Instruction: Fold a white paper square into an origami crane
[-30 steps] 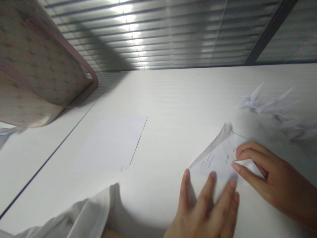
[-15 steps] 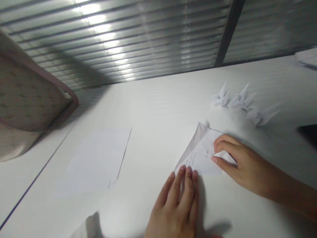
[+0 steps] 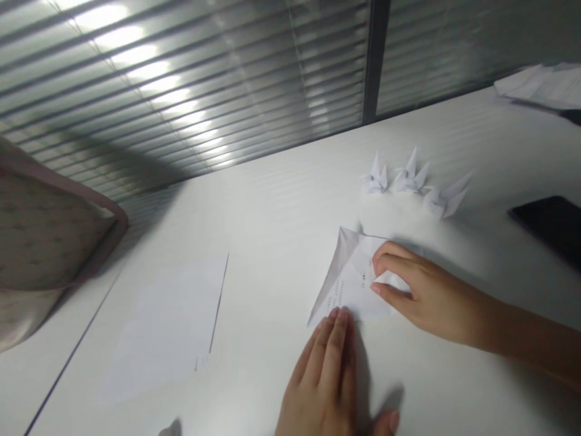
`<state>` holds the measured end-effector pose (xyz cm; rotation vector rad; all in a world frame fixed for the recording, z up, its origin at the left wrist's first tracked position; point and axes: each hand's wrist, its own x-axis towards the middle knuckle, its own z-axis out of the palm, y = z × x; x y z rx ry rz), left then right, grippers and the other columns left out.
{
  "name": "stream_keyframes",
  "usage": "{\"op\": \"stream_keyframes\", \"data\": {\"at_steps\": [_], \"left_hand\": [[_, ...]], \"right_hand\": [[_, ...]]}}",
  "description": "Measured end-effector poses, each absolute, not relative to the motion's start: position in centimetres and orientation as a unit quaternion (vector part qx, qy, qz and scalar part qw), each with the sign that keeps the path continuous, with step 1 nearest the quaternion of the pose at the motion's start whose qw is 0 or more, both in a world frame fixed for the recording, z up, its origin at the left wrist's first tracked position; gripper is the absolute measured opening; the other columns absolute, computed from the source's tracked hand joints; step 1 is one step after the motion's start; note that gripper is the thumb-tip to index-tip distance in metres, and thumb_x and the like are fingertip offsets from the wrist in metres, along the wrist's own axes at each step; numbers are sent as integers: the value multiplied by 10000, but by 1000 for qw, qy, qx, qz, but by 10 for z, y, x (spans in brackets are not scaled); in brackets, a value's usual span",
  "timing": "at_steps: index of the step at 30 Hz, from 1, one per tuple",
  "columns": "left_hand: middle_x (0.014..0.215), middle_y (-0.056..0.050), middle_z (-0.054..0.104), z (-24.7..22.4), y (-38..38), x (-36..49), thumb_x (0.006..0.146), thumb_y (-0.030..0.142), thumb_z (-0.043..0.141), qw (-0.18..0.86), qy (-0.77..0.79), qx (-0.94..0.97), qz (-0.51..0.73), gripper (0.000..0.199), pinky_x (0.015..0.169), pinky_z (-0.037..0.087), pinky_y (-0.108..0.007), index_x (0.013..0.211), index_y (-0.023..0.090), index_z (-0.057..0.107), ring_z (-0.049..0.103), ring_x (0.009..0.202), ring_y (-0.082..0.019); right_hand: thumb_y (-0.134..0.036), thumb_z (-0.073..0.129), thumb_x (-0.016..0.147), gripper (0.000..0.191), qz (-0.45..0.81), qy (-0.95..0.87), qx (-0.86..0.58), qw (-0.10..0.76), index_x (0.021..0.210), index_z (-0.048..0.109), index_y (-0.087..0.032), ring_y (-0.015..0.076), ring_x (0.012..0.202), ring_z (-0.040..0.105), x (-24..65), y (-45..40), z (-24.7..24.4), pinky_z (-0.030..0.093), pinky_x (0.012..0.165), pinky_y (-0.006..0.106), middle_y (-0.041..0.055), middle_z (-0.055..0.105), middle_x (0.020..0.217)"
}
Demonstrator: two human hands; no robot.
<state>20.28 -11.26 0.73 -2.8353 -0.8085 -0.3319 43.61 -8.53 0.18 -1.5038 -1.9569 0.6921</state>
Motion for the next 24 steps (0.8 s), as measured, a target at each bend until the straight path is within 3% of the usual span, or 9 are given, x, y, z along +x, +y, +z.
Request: {"op": "stream_keyframes", "data": {"at_steps": [6, 13, 24], "left_hand": [[1295, -186, 605, 6, -110, 204, 922, 621, 378, 73, -275, -955, -87, 761, 919, 488, -335, 1297, -28, 512, 569, 1184, -281], [1266, -118, 643, 12, -103, 208, 845, 763, 381, 83, -252, -960, -90, 867, 942, 449, -302, 1222, 12, 592, 588, 1138, -257], [1147, -171, 659, 11, -113, 220, 839, 788, 277, 158, -259, -949, -85, 905, 874, 476, -353, 1156, 28, 653, 579, 1085, -307]], "right_hand": [[-132, 519, 876, 88, 270, -726, -565, 283, 860, 488, -213, 193, 885, 565, 436, -85, 2, 460, 816, 364, 36, 559, 932], [-127, 505, 881, 90, 277, -724, -568, 274, 849, 480, -207, 203, 899, 560, 435, -84, 3, 468, 829, 382, 51, 547, 944], [-133, 492, 893, 95, 270, -725, -568, 280, 856, 462, -215, 198, 901, 559, 433, -85, 1, 461, 836, 383, 38, 536, 941]]}}
